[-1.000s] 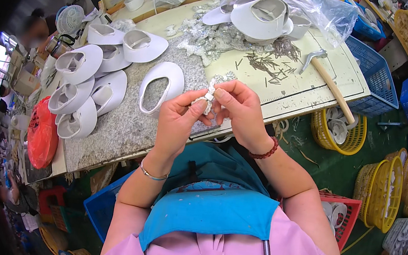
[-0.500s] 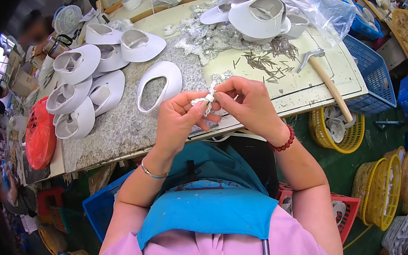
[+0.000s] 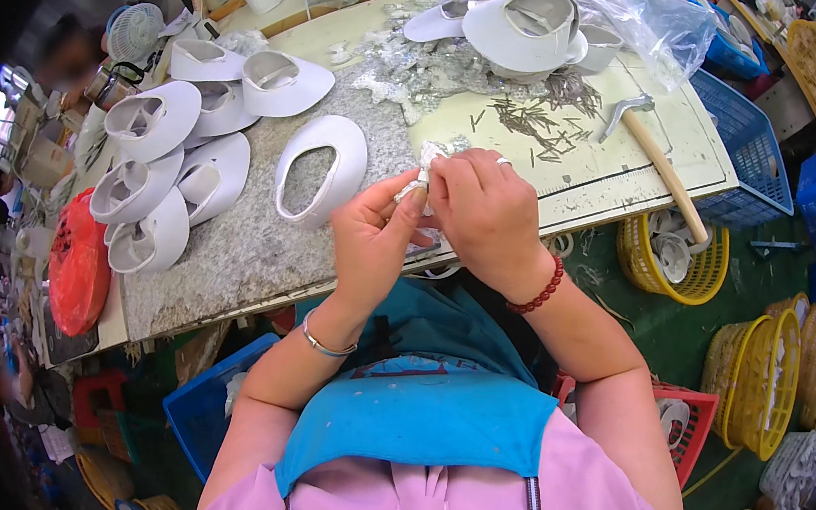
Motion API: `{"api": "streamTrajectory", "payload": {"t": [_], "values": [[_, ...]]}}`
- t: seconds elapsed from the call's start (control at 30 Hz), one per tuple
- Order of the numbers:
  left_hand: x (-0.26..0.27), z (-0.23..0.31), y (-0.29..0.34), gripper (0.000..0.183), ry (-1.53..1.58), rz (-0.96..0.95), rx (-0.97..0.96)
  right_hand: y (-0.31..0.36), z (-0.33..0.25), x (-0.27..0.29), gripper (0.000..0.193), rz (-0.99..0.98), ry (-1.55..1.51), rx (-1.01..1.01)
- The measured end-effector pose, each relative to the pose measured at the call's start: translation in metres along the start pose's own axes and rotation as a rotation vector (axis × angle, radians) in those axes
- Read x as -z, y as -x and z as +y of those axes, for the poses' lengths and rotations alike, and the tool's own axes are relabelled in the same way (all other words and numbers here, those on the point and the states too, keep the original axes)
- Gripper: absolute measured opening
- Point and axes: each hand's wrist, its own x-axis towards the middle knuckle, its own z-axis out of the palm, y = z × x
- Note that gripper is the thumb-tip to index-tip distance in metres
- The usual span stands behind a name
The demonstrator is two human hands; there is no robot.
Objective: The person applies adhesive material to a shoe upper, then hammers white shoe components onto it.
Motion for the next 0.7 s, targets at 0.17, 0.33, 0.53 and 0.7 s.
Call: {"api": "streamTrajectory", "payload": {"t": [0.17, 0.33, 0.53, 0.7], "values": [[0.005, -0.002, -0.005, 0.04, 0.185, 0.002, 0.046, -0.005, -0.005, 0.007, 0.03, -0.036, -0.427, -0.143], [0.011, 0.001, -0.009, 0.042, 0.225, -0.024, 0.139, -0.006, 0.008, 0.0, 0.033, -0.071, -0.444, -0.089], [0.008, 0.007, -0.008, 0.041, 0.151, -0.042, 0.2, -0.007, 0.017, 0.009, 0.029, -0.088, -0.368, 0.01], [0.016, 0.001, 0.001, 0.036, 0.213, 0.048, 0.178, 0.0, 0.012, -0.006, 0.028, -0.008, -0.147, 0.166]]}}
